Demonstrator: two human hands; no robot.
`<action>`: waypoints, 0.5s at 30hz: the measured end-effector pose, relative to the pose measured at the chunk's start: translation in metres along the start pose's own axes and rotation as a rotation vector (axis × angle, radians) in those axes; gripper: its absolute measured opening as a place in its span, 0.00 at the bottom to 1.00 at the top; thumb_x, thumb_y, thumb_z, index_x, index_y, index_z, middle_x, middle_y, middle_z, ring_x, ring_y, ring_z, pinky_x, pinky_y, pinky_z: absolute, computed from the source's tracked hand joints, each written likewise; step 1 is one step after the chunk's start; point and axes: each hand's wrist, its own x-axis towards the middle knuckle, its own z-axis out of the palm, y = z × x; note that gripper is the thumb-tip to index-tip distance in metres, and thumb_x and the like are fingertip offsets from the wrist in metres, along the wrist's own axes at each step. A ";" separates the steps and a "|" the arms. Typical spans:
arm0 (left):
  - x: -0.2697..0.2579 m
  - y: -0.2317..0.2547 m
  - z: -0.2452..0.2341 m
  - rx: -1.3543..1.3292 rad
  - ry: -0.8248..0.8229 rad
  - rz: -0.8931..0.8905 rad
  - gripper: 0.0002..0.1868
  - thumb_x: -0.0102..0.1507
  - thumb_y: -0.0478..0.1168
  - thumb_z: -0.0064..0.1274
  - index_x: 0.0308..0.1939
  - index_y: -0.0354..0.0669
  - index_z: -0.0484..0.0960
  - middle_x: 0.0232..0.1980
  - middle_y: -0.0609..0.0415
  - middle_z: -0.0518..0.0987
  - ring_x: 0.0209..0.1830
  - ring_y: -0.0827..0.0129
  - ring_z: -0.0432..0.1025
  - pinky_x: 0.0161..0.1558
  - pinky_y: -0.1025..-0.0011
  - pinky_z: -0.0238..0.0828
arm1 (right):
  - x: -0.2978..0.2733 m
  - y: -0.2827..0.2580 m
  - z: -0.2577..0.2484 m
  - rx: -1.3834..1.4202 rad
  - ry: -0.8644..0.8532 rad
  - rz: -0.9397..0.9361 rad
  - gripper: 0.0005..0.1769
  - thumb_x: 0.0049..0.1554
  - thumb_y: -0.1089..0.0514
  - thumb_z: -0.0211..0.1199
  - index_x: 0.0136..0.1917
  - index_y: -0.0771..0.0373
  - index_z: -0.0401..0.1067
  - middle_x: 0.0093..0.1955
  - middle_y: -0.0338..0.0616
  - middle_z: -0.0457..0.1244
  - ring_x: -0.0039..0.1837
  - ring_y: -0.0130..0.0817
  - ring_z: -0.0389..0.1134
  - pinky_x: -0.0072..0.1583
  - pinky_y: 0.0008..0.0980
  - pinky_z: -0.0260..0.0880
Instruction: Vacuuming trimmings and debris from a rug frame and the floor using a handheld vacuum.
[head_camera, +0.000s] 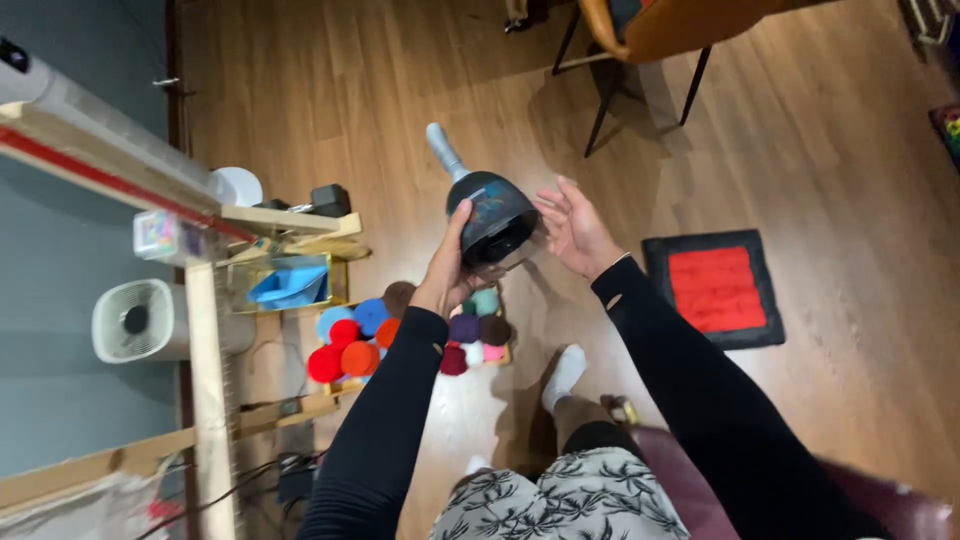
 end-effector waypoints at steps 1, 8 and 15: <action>0.017 0.007 0.010 -0.010 -0.001 0.002 0.49 0.54 0.77 0.53 0.67 0.46 0.76 0.60 0.44 0.81 0.47 0.53 0.78 0.44 0.54 0.80 | 0.014 -0.013 -0.011 -0.010 0.001 0.003 0.39 0.57 0.28 0.51 0.71 0.56 0.66 0.73 0.41 0.62 0.68 0.34 0.61 0.65 0.40 0.56; 0.157 0.027 0.054 -0.143 0.009 0.120 0.46 0.56 0.77 0.55 0.67 0.51 0.77 0.59 0.50 0.80 0.44 0.63 0.75 0.34 0.65 0.69 | 0.111 -0.118 -0.095 0.017 -0.075 0.048 0.43 0.57 0.29 0.56 0.74 0.58 0.61 0.73 0.47 0.60 0.71 0.38 0.62 0.70 0.44 0.62; 0.279 0.068 0.085 -0.240 0.271 0.152 0.51 0.49 0.73 0.58 0.70 0.55 0.68 0.69 0.55 0.72 0.64 0.63 0.66 0.62 0.58 0.62 | 0.235 -0.198 -0.181 0.069 0.022 0.064 0.48 0.53 0.29 0.61 0.76 0.58 0.58 0.72 0.46 0.60 0.71 0.40 0.63 0.70 0.44 0.63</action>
